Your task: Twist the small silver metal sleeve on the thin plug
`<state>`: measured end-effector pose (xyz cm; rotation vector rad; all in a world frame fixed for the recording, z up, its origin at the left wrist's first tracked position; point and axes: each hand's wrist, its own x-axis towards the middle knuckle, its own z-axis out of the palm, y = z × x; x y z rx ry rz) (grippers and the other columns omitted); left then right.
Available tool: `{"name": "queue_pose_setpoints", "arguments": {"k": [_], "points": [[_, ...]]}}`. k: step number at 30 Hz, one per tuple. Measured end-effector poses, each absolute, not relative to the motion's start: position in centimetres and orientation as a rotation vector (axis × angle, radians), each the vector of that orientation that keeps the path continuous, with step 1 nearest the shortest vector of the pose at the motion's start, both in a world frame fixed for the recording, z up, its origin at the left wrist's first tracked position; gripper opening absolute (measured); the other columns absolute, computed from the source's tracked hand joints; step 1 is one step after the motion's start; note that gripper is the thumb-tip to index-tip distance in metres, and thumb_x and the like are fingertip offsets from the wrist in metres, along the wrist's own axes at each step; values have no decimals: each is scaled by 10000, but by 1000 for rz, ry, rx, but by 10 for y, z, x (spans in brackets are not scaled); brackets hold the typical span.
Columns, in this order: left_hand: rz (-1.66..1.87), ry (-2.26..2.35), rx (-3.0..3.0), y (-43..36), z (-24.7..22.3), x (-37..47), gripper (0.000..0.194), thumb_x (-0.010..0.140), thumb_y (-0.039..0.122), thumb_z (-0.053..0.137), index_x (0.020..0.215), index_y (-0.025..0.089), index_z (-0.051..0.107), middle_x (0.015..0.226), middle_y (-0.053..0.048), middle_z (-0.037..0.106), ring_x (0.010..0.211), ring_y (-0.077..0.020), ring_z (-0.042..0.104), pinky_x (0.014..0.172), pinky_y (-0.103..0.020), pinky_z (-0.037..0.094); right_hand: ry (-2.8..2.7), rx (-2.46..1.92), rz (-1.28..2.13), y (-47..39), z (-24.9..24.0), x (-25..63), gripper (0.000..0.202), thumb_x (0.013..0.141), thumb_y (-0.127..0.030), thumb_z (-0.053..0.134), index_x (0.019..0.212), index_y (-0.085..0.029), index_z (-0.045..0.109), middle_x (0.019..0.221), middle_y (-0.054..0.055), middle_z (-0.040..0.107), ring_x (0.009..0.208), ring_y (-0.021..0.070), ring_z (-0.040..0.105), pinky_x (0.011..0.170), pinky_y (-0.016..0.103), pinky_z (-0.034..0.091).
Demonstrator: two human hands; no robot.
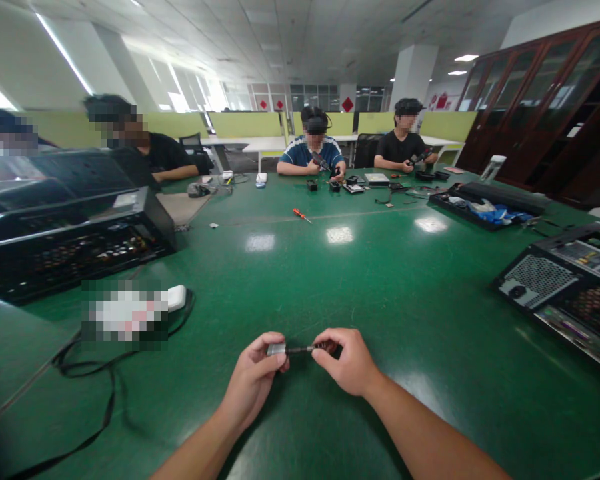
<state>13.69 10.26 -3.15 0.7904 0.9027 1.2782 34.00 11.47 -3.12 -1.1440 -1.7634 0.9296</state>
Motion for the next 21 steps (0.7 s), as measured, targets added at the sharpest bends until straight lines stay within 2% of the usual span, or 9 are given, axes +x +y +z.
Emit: {"name": "queue_pose_setpoints", "arguments": {"k": [10,17,21], "points": [[1281,912,790,102,-29,139,333,587,174,841,868,147,662,637,2,619,548,-138,560,544,-240,420,-1743,-1152,913,118,-34,346,101,790,-240,634,796,-168,704,672,21,661,623,154,585,618,257,450],[1286,915,792,101,-28,138,330,577,179,844,854,145,669,632,-2,618,547,-137,560,539,-236,424,-1533,-1023,1077,122,-36,356,174,810,-258,541,669,-165,584,604,22,605,547,147,554,543,253,428],[1277,903,811,102,-30,137,319,596,173,836,863,144,665,635,0,613,545,-131,556,540,-231,419,-1519,-1000,1113,121,-41,354,205,836,-287,546,679,-160,582,591,16,593,525,135,534,529,246,414]]}}
